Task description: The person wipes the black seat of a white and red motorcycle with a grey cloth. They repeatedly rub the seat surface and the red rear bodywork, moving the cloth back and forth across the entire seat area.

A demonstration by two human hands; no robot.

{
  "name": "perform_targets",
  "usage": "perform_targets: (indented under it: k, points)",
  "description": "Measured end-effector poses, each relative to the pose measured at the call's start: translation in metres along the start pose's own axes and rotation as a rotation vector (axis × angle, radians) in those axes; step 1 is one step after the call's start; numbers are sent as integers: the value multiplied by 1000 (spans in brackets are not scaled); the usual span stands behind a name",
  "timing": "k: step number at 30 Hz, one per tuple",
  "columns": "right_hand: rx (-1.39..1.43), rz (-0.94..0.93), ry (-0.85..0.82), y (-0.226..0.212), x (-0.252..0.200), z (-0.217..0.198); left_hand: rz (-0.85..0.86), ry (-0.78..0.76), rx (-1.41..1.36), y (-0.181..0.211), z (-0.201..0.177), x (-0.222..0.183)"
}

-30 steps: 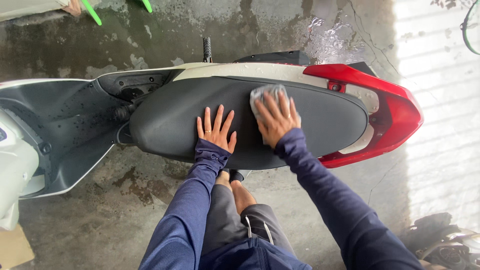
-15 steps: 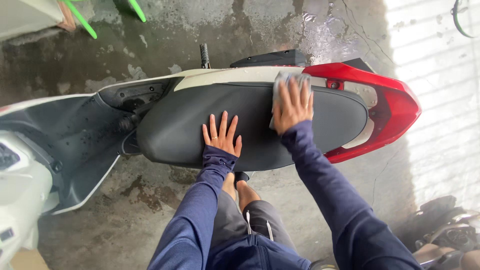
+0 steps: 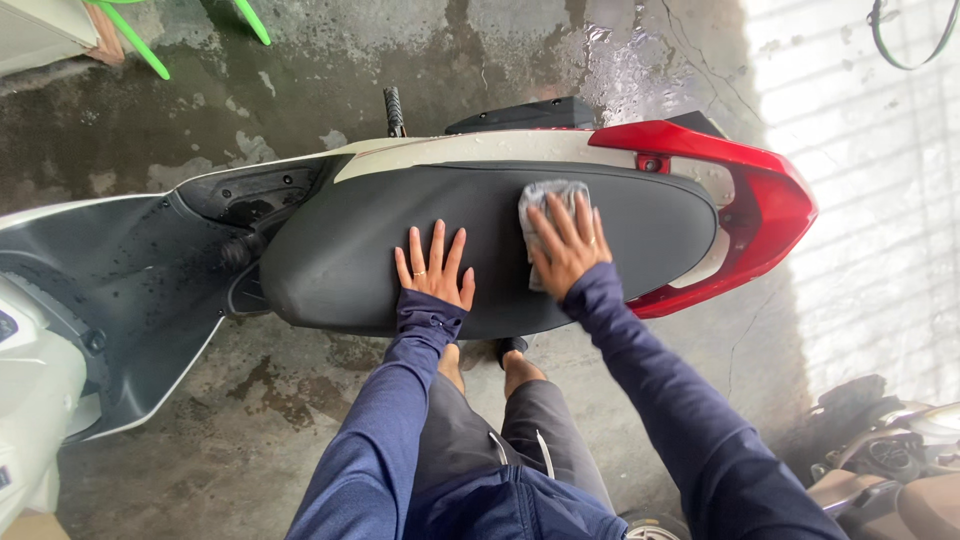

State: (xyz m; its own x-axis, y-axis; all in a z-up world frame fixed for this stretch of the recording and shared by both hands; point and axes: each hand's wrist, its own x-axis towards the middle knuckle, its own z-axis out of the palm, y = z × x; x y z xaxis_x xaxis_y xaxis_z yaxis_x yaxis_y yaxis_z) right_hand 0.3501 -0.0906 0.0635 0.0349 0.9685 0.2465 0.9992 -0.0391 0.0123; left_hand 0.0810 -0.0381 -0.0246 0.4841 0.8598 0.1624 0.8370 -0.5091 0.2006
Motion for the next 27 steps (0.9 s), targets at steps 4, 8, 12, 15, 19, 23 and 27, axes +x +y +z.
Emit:
perform_targets:
  k: [4,8,12,15,19,23,27]
  points:
    - [12,68,76,43,31,20,-19,-4,-8,1,-6,0]
    - [3,9,31,22,-1,5,-30,-11,-6,2,-7,4]
    - [76,-154,30,60,24,-2,-97,-64,-4,9,-4,3]
    - [81,-38,91,85,41,27,-220,-55,4,36,-14,0]
    - [51,-153,73,59,-8,-4,-274,-58,24,55,-11,-6]
    - [135,-162,52,76,22,20,-279,-67,39,51,-7,-7]
    - [128,-31,32,44,15,9,-272,-75,59,51,-7,-8]
